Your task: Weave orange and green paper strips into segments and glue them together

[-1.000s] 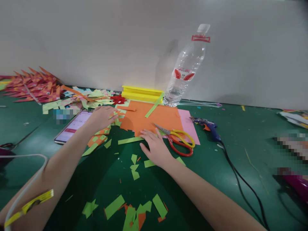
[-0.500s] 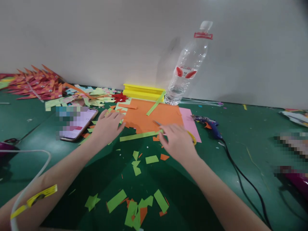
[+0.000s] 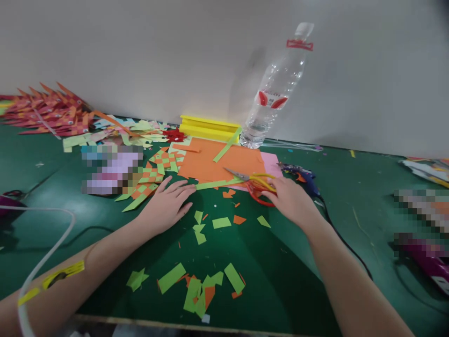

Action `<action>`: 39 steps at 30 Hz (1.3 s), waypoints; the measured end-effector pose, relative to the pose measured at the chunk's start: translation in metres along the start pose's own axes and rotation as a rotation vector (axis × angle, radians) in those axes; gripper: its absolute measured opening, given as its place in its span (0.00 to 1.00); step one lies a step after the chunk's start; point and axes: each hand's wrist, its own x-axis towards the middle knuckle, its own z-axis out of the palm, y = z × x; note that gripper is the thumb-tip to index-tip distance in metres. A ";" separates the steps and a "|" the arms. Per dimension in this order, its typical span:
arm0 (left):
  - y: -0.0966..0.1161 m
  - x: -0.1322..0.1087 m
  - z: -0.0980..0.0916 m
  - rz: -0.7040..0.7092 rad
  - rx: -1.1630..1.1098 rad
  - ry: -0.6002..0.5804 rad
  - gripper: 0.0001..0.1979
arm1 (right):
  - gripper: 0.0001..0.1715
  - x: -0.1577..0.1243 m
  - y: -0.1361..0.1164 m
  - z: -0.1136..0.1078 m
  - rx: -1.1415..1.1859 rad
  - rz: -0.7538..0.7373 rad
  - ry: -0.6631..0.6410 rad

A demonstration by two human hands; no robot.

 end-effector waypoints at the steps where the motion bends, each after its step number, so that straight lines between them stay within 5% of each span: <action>1: 0.001 0.000 -0.002 -0.008 -0.010 0.004 0.21 | 0.17 0.002 0.002 0.003 -0.023 0.024 0.068; 4: 0.016 -0.004 -0.013 0.129 -0.097 -0.026 0.28 | 0.17 0.006 0.007 0.015 -0.110 0.131 0.193; 7: 0.052 -0.014 -0.031 0.543 -0.286 -0.166 0.34 | 0.16 0.007 0.006 0.024 -0.084 0.202 0.266; 10: 0.092 -0.026 -0.040 0.800 -0.355 -0.250 0.24 | 0.16 0.007 0.001 0.026 -0.001 0.196 0.390; 12: 0.109 -0.032 -0.036 0.839 -0.336 -0.267 0.21 | 0.15 0.007 0.000 0.026 0.065 0.163 0.453; 16: 0.109 -0.028 -0.015 0.706 -0.359 -0.300 0.27 | 0.13 0.006 0.001 0.031 0.190 0.089 0.517; 23: 0.064 -0.008 -0.003 0.431 -0.256 -0.252 0.26 | 0.14 0.004 0.004 0.037 0.255 0.073 0.510; 31: 0.009 -0.045 -0.007 0.217 0.063 -0.103 0.23 | 0.14 0.002 -0.001 0.032 0.249 0.040 0.517; 35: 0.025 -0.053 -0.012 0.017 0.248 0.082 0.22 | 0.13 0.004 -0.010 0.028 0.241 -0.031 0.552; 39: 0.075 -0.038 -0.016 0.286 0.171 0.112 0.25 | 0.11 0.005 -0.019 0.029 0.232 -0.116 0.611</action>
